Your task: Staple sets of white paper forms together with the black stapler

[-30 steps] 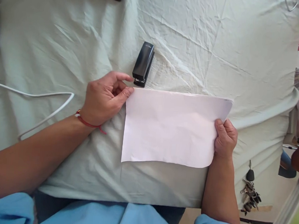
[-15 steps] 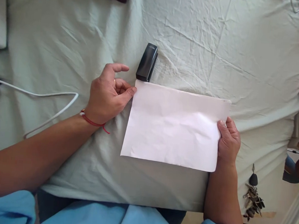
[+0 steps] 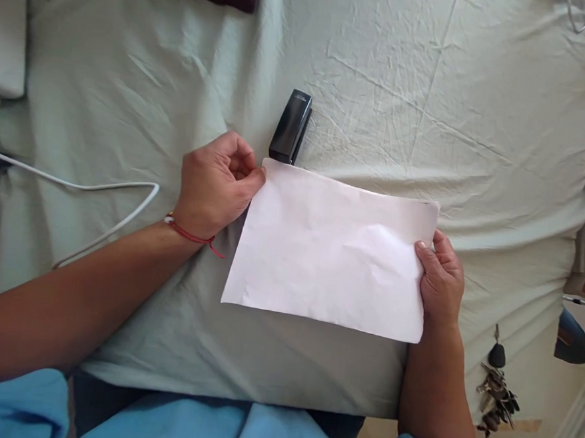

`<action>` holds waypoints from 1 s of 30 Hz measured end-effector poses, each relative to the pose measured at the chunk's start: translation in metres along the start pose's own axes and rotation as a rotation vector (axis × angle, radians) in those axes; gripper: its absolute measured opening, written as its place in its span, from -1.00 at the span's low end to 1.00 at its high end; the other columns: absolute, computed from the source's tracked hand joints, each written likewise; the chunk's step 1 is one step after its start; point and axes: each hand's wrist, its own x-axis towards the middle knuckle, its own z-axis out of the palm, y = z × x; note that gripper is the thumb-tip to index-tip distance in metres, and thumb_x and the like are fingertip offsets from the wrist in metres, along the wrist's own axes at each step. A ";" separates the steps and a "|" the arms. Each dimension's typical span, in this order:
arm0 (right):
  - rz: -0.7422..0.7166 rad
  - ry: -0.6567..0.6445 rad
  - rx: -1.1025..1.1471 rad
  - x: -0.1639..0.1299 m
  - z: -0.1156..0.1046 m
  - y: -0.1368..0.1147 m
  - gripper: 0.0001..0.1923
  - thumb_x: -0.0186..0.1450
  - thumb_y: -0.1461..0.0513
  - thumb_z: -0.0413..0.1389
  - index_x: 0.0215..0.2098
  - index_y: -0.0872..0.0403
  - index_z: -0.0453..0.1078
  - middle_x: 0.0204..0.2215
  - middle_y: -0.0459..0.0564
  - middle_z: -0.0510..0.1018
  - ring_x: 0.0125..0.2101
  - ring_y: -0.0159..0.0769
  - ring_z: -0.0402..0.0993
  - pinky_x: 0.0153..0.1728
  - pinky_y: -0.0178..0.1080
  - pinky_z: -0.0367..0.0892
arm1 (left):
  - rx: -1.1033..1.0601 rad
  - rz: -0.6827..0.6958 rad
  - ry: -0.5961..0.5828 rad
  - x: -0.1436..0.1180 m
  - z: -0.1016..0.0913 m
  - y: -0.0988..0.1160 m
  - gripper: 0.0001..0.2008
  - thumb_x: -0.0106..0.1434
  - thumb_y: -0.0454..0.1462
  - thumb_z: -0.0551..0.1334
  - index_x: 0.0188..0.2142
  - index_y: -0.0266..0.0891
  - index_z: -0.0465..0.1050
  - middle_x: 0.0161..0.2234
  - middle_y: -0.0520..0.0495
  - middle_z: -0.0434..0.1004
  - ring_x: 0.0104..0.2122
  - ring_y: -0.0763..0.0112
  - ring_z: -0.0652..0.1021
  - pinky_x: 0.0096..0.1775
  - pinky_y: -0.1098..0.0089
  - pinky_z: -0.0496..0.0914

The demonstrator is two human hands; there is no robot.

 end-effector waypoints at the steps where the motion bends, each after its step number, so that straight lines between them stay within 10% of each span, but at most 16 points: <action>1: 0.006 -0.002 -0.002 0.000 0.000 0.000 -0.40 0.03 0.01 0.65 0.01 -0.02 0.77 -0.16 -0.03 0.84 -0.18 -0.13 0.73 -0.15 -0.15 0.58 | 0.008 0.012 0.000 0.000 0.000 0.000 -0.76 0.30 -0.40 0.38 -0.33 -0.06 0.38 -0.45 0.15 0.58 -0.46 0.39 0.56 -0.23 0.28 0.52; 8: 0.025 0.026 0.029 0.002 0.001 -0.001 -0.32 -0.04 0.04 0.65 0.06 -0.03 0.79 -0.12 -0.05 0.87 -0.20 -0.13 0.74 -0.17 -0.15 0.58 | 0.071 0.075 -0.026 -0.002 -0.002 -0.006 -0.73 0.41 -0.33 0.31 -0.08 -0.12 0.85 -0.44 0.07 0.64 -0.40 0.31 0.60 -0.16 0.27 0.56; 15: -0.021 0.046 0.031 0.003 0.003 -0.003 -0.41 -0.02 0.01 0.63 -0.04 -0.03 0.75 -0.15 -0.02 0.84 -0.08 -0.05 0.75 -0.05 -0.08 0.66 | -0.046 0.122 -0.094 -0.006 -0.002 -0.011 -0.40 0.56 -0.26 0.37 0.54 0.10 0.62 -0.06 0.00 0.80 -0.20 0.24 0.72 0.11 0.18 0.71; 21: -0.013 0.070 0.039 0.006 0.001 0.000 -0.41 -0.06 0.04 0.65 -0.06 -0.02 0.78 -0.10 -0.03 0.85 -0.26 -0.23 0.63 -0.19 -0.17 0.58 | 0.028 0.232 -0.071 -0.007 0.002 -0.018 -0.44 0.65 -0.26 0.28 0.52 0.20 0.71 -0.02 -0.07 0.74 0.00 0.14 0.70 0.24 0.14 0.73; 30: -0.036 0.065 0.020 0.003 -0.002 0.009 -0.55 0.05 -0.06 0.70 -0.28 0.02 0.79 -0.27 0.01 0.81 -0.35 -0.28 0.53 -0.36 -0.24 0.44 | 0.193 0.262 -0.046 -0.013 0.004 -0.022 -0.32 0.56 -0.34 0.28 0.54 0.19 0.74 -0.17 -0.01 0.63 -0.29 0.23 0.53 -0.05 0.27 0.60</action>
